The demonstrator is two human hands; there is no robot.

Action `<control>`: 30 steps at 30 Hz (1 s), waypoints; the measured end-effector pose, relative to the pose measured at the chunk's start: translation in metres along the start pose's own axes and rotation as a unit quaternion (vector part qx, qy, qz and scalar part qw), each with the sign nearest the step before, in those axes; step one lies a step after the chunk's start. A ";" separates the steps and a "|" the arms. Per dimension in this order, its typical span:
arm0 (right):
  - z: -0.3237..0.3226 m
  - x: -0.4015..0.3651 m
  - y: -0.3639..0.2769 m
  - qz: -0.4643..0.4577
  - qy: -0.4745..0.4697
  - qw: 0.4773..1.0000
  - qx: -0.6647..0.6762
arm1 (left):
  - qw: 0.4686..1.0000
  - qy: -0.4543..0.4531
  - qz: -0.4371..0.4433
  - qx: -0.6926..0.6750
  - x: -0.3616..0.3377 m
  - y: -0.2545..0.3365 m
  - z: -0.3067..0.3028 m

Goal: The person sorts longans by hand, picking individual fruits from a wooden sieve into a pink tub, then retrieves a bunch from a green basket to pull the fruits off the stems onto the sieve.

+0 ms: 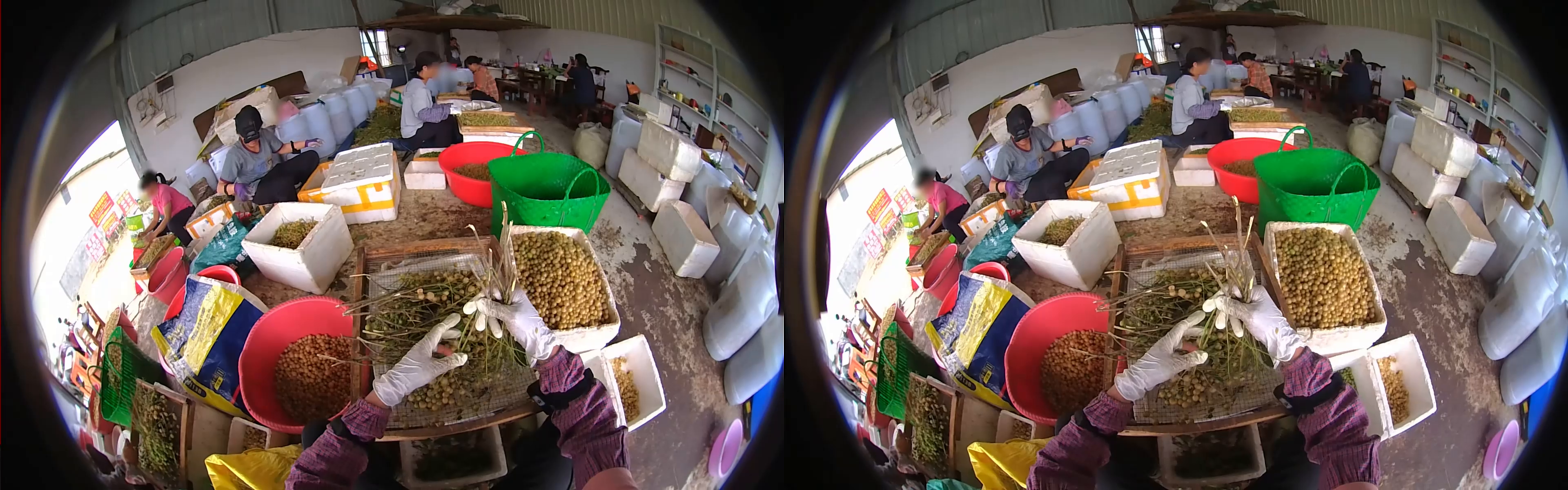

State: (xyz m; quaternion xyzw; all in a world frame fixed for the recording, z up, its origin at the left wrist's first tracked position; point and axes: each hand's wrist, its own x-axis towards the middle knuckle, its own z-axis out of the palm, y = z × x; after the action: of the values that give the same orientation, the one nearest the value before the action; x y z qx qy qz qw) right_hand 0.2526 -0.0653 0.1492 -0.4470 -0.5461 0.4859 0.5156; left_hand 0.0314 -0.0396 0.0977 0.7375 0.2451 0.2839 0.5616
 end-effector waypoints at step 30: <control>-0.017 0.003 0.018 -0.025 0.176 0.983 0.056 | 0.974 -0.093 -0.159 -0.130 -0.034 -0.025 -0.024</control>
State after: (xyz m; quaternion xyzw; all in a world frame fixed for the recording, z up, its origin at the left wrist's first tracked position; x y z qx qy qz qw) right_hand 0.2696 -0.0592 0.1314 -0.4824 -0.4301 0.4165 0.6394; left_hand -0.0107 -0.0398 0.0742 0.6327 0.2674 0.1505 0.7110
